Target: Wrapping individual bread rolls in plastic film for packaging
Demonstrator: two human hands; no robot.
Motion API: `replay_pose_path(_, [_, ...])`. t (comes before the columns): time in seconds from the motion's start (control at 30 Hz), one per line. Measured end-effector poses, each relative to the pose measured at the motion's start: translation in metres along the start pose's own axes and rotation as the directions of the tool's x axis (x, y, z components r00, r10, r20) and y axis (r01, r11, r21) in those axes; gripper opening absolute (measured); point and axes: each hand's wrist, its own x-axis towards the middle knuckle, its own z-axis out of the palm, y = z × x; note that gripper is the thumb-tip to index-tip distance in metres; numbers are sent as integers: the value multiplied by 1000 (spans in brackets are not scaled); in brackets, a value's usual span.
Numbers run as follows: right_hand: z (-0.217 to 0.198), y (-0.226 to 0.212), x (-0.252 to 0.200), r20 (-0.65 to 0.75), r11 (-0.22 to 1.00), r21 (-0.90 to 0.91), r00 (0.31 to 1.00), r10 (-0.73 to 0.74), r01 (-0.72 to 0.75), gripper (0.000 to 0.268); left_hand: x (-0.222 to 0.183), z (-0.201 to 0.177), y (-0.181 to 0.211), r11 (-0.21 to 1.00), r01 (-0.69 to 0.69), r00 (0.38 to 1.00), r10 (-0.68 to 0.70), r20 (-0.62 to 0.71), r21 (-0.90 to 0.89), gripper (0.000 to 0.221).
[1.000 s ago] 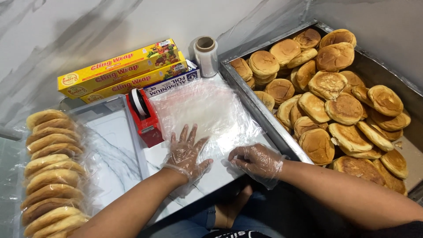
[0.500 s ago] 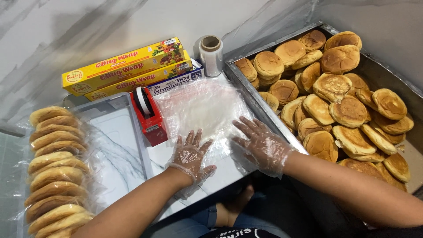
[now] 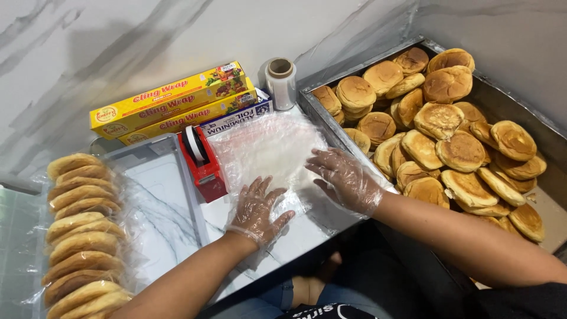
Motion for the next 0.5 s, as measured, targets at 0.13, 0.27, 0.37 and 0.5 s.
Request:
replay_pose_path(0.13, [7, 1, -6, 61, 999, -7, 998, 33, -33, 37, 2, 10, -3, 999, 11, 1000, -11, 5, -53, 67])
replay_pose_path(0.27, [2, -6, 0, 208, 996, 59, 977, 51, -64, 32, -15, -10, 10, 997, -25, 996, 18, 90, 73, 68])
replay_pose_path(0.37, [-20, -12, 11, 335, 999, 24, 942, 30, -41, 20, -18, -26, 17, 986, -35, 988, 9, 157, 160, 69])
replay_pose_path(0.5, [-6, 2, -1, 315, 996, 90, 948, -37, 8, 25, -11, -11, 9, 991, -30, 981, 4, 193, 133, 68])
